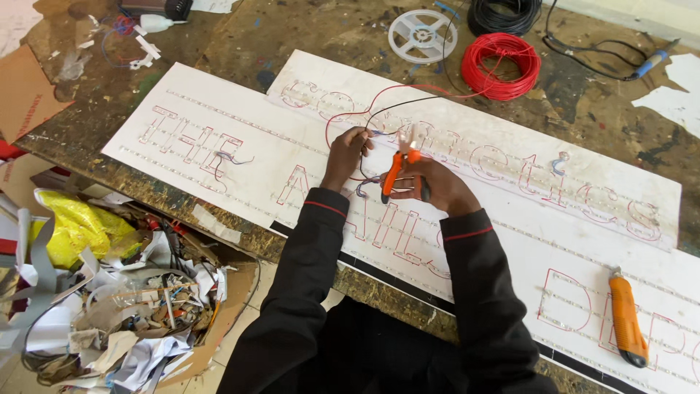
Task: The person twists red and black wires together by hand on a white board with letter outlines. They use pliers to strip wire ends and secure connections, then arrange the wires along the letter shapes.
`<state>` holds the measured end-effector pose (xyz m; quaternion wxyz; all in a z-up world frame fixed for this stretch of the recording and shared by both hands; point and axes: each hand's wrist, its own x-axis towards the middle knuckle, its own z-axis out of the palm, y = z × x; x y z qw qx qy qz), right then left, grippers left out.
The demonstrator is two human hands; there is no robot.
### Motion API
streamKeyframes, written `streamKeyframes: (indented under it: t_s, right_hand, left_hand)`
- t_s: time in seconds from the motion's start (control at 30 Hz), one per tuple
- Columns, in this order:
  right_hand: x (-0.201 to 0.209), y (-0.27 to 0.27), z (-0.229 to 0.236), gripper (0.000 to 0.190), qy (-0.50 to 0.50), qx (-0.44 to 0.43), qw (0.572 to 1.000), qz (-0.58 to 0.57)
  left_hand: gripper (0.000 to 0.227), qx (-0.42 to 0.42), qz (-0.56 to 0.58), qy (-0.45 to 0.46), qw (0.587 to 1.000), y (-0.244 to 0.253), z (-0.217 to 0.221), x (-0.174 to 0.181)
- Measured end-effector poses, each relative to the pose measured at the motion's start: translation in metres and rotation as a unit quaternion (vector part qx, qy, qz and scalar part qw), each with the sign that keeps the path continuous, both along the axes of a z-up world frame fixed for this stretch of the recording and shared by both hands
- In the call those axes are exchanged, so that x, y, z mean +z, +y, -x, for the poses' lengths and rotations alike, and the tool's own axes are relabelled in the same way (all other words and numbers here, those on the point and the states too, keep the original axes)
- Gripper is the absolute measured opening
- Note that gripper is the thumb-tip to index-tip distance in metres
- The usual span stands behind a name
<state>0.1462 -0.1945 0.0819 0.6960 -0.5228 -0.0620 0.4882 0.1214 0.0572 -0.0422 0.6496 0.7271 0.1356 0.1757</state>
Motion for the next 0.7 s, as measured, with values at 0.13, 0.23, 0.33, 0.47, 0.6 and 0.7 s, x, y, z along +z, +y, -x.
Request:
streamKeyframes:
  t_s: [0.13, 0.23, 0.33, 0.47, 0.6, 0.7]
  right_hand:
    - [-0.031, 0.028, -0.042, 0.032, -0.167, 0.100, 0.976, 0.092]
    - [-0.023, 0.039, -0.058, 0.028, -0.213, 0.105, 0.968, 0.082]
    - [-0.011, 0.039, -0.053, 0.041, -0.230, 0.110, 0.963, 0.091]
    - [0.002, 0.037, -0.042, 0.044, -0.293, 0.119, 0.929, 0.191]
    - [0.037, 0.041, -0.019, 0.039, -0.297, 0.056, 0.928, 0.218]
    - [0.007, 0.049, -0.042, 0.031, -0.308, -0.055, 0.935, 0.165]
  left_hand:
    - [0.024, -0.009, -0.034, 0.011, 0.999, -0.001, 0.003, 0.002]
    - [0.025, -0.024, -0.036, -0.001, 0.999, 0.003, -0.001, 0.003]
    - [0.023, -0.031, -0.016, 0.020, 0.999, 0.003, -0.003, 0.003]
    - [0.025, -0.041, 0.019, 0.018, 0.999, 0.004, -0.005, -0.001]
    - [0.026, -0.044, 0.031, 0.006, 0.999, 0.007, -0.021, -0.031]
    - [0.030, -0.056, 0.026, 0.053, 0.997, 0.002, -0.002, 0.004]
